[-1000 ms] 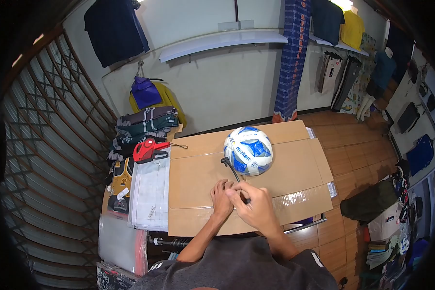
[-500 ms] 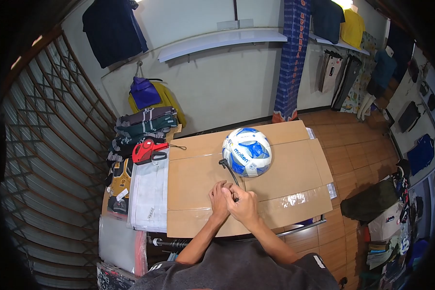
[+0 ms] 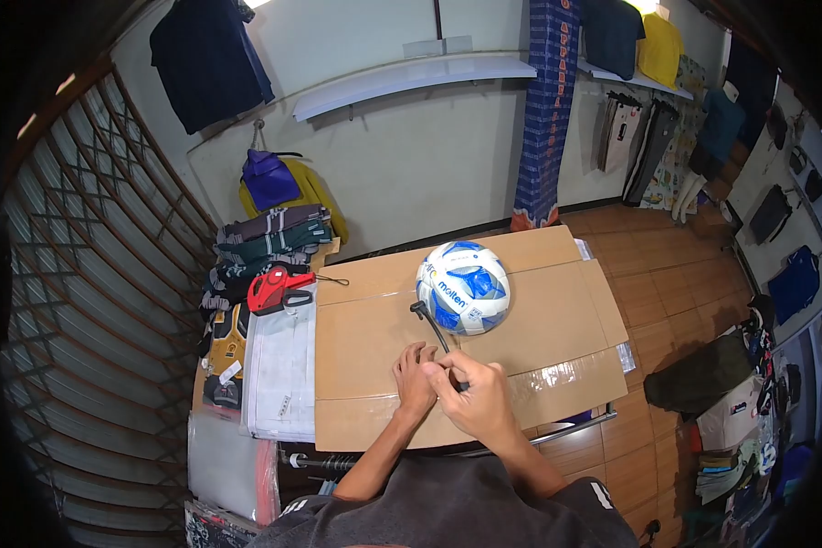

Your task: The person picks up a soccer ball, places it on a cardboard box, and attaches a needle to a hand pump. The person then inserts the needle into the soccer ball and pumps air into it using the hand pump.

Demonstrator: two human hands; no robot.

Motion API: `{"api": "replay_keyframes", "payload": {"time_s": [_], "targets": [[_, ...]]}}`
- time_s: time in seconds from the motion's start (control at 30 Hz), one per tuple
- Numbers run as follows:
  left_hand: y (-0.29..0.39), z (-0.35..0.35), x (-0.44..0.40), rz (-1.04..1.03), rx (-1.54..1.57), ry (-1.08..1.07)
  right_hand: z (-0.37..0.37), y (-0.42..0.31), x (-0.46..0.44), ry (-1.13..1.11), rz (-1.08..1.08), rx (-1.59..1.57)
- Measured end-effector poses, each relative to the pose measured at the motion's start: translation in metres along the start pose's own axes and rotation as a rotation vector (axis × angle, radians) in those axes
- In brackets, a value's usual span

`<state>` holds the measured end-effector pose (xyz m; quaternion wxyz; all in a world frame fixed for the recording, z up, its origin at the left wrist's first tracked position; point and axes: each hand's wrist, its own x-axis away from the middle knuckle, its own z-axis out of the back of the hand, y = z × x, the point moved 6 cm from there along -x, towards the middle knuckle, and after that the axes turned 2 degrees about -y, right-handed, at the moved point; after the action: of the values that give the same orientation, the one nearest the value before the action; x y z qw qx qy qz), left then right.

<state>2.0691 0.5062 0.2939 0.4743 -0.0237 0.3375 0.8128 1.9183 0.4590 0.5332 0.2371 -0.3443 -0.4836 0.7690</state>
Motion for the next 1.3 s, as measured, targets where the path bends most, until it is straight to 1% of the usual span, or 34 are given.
{"api": "replay_keyframes", "payload": {"time_s": [0.07, 0.17, 0.27, 0.37, 0.47, 0.57, 0.67, 0.77, 0.97, 1.1, 1.17, 1.27, 1.3], "targets": [[0.000, -0.001, 0.000, 0.008, 0.003, -0.003, -0.012, 0.022, -0.006, 0.007, -0.044, 0.013], [0.002, 0.001, 0.000, 0.008, 0.006, -0.006, -0.023, 0.043, -0.007, 0.013, -0.039, 0.032], [0.002, 0.003, 0.000, 0.009, 0.033, -0.011, -0.040, 0.075, -0.003, 0.058, -0.011, -0.020], [0.000, 0.002, 0.001, 0.007, 0.048, -0.016, -0.051, 0.087, 0.002, 0.084, 0.045, 0.036], [0.002, 0.003, 0.002, 0.010, 0.039, -0.003, -0.049, 0.076, 0.006, -0.014, -0.031, 0.159], [0.000, 0.001, 0.003, -0.001, 0.022, -0.003, -0.044, 0.070, 0.003, -0.014, -0.030, 0.049], [0.001, 0.000, 0.002, 0.013, 0.007, -0.004, -0.013, 0.014, 0.000, -0.023, 0.001, -0.039], [0.003, 0.000, 0.001, 0.011, -0.026, 0.008, 0.004, -0.008, -0.001, -0.019, 0.069, -0.045], [0.003, -0.002, 0.000, -0.021, -0.032, 0.028, -0.018, 0.048, -0.018, -0.022, -0.024, -0.067], [0.002, -0.005, 0.000, -0.023, -0.051, -0.007, -0.035, 0.082, -0.014, -0.003, -0.037, -0.044], [0.001, -0.005, 0.000, -0.032, -0.060, -0.006, -0.039, 0.091, -0.012, -0.025, -0.071, 0.011], [0.004, -0.001, 0.000, -0.024, -0.011, -0.011, -0.042, 0.091, -0.006, 0.008, 0.003, 0.031], [0.004, -0.001, 0.000, -0.021, -0.011, -0.017, -0.041, 0.086, -0.006, 0.000, -0.003, 0.035]]}}
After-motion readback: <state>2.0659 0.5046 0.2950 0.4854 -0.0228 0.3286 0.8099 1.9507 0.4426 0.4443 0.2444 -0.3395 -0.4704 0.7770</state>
